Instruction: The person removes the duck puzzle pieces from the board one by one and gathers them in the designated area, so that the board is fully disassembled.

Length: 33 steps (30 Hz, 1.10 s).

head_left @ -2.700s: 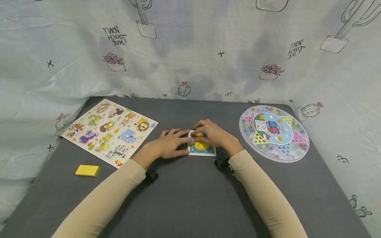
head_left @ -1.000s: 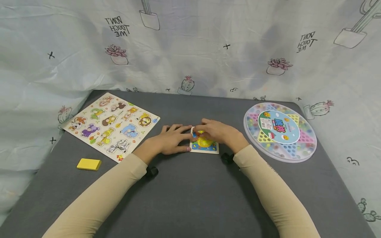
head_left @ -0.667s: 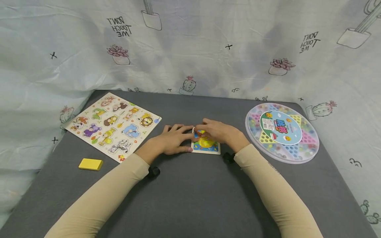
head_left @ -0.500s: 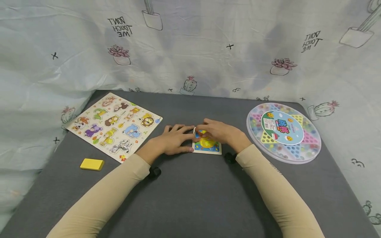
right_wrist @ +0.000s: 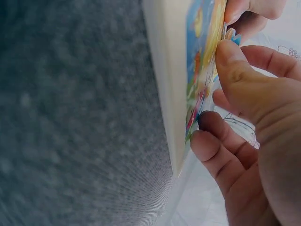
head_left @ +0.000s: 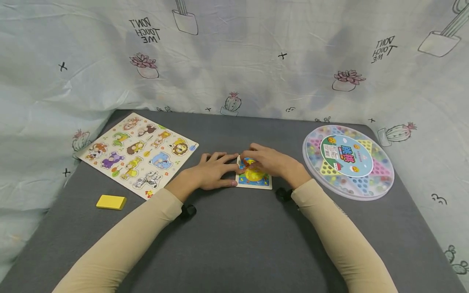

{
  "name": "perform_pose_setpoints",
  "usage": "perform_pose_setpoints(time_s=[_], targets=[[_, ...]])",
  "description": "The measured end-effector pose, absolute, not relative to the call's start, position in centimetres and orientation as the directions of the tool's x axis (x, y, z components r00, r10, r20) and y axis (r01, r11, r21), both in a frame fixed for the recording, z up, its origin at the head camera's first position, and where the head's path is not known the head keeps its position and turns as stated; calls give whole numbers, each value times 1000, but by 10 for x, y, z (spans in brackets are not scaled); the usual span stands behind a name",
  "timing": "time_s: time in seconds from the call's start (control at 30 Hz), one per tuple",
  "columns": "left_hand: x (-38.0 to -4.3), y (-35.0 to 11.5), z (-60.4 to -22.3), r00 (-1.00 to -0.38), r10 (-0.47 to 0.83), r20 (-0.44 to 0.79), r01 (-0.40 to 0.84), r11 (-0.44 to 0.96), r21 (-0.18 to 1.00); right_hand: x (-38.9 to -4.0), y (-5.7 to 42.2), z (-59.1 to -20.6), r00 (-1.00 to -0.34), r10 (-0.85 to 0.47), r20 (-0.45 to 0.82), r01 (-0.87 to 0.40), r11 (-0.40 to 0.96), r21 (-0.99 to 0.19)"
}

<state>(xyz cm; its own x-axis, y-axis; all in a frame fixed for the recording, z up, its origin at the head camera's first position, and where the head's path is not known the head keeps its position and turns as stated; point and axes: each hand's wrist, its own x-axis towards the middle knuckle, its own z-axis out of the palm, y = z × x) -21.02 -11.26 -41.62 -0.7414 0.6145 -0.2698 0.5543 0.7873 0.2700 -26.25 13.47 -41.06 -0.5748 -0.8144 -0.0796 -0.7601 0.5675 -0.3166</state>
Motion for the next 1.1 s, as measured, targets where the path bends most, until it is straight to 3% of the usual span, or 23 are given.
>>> perform_pose_setpoints(time_s=[0.37, 0.7, 1.1], targets=[[-210, -116, -419, -734, 610, -300, 529, 790, 311, -261, 133, -408, -580, -813, -61, -726, 549, -413], [-211, -114, -418, -727, 617, -301, 539, 784, 306, -264, 141, -414, -630, -775, -47, -617, 536, -576], [-210, -116, -418, -730, 616, -296, 533, 784, 317, -266, 140, -418, -682, -732, -2, -569, 531, -628]])
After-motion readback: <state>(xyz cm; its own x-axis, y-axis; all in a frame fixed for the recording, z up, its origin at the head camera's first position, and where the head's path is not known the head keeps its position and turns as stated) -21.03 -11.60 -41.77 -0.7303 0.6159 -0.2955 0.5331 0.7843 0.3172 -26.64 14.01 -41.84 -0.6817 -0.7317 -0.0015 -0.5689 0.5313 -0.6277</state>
